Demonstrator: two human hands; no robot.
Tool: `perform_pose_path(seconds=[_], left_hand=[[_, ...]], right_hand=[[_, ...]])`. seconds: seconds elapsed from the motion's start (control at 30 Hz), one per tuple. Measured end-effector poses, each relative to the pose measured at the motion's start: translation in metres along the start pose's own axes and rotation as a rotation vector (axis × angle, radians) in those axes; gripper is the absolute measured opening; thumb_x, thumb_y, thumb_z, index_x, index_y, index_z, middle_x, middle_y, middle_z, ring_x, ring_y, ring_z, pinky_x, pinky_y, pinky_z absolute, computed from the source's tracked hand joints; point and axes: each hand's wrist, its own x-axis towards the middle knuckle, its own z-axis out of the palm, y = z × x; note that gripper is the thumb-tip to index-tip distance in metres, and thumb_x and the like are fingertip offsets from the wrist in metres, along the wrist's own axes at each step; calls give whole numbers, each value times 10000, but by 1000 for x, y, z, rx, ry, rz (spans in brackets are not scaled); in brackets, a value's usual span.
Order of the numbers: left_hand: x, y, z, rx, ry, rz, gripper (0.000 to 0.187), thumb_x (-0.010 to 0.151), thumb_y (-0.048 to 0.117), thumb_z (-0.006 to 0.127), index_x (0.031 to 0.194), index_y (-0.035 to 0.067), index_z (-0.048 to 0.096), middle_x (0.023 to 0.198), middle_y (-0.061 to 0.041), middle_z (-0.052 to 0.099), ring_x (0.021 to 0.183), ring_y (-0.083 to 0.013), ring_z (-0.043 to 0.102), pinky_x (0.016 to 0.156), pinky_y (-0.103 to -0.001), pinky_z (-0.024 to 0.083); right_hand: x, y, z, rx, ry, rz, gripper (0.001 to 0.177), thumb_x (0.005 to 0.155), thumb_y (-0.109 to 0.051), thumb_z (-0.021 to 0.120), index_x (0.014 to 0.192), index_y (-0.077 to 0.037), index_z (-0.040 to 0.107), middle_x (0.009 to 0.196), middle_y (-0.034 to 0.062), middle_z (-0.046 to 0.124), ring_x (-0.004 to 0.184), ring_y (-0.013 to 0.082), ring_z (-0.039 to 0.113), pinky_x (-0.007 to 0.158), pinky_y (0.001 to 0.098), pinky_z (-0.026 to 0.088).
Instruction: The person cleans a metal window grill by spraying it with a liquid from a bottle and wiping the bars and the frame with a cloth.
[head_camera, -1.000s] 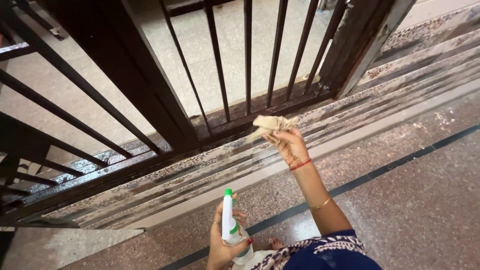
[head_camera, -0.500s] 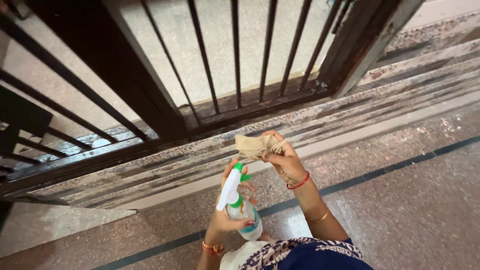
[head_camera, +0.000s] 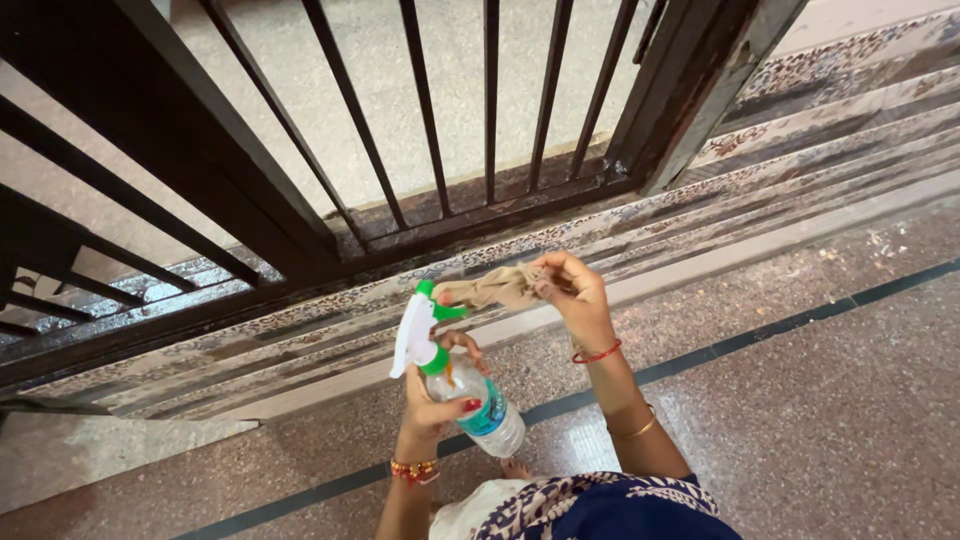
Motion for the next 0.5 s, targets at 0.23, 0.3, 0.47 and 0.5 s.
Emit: perform_pose_path(seconds=[0.23, 0.3, 0.47, 0.5], left_hand=[[2, 14, 25, -183, -27, 21, 1114, 599, -4, 801, 1555, 24, 231, 1051, -201, 588, 926, -319, 659, 814, -454, 577], [0, 15, 30, -156, -32, -26, 1158, 596, 3, 813, 1592, 44, 225, 1023, -199, 589, 915, -312, 652, 806, -437, 566], [2, 10, 37, -33, -98, -78, 1116, 603, 6, 833, 1564, 14, 266, 1036, -192, 604, 954, -290, 644, 838, -426, 562], [2, 10, 39, -18, -97, -94, 1109, 605, 14, 826, 1571, -6, 281, 1029, -191, 610, 942, -288, 647, 831, -421, 561]], right_hand=[[6, 29, -13, 251, -12, 16, 142, 1000, -63, 698, 1120, 12, 711, 1039, 76, 724, 956, 175, 701, 896, 323, 591], [2, 16, -5, 187, -35, 87, 226, 959, -106, 698, 1167, -18, 709, 1061, 65, 737, 996, 177, 698, 923, 322, 587], [-2, -26, 24, 80, -291, -43, 407, 889, -172, 727, 1267, -63, 621, 1283, 31, 641, 1207, 152, 592, 1017, 292, 518], [-3, -28, 25, 36, -343, -115, 435, 890, -175, 738, 1285, -49, 603, 1335, 42, 609, 1264, 151, 556, 1038, 284, 490]])
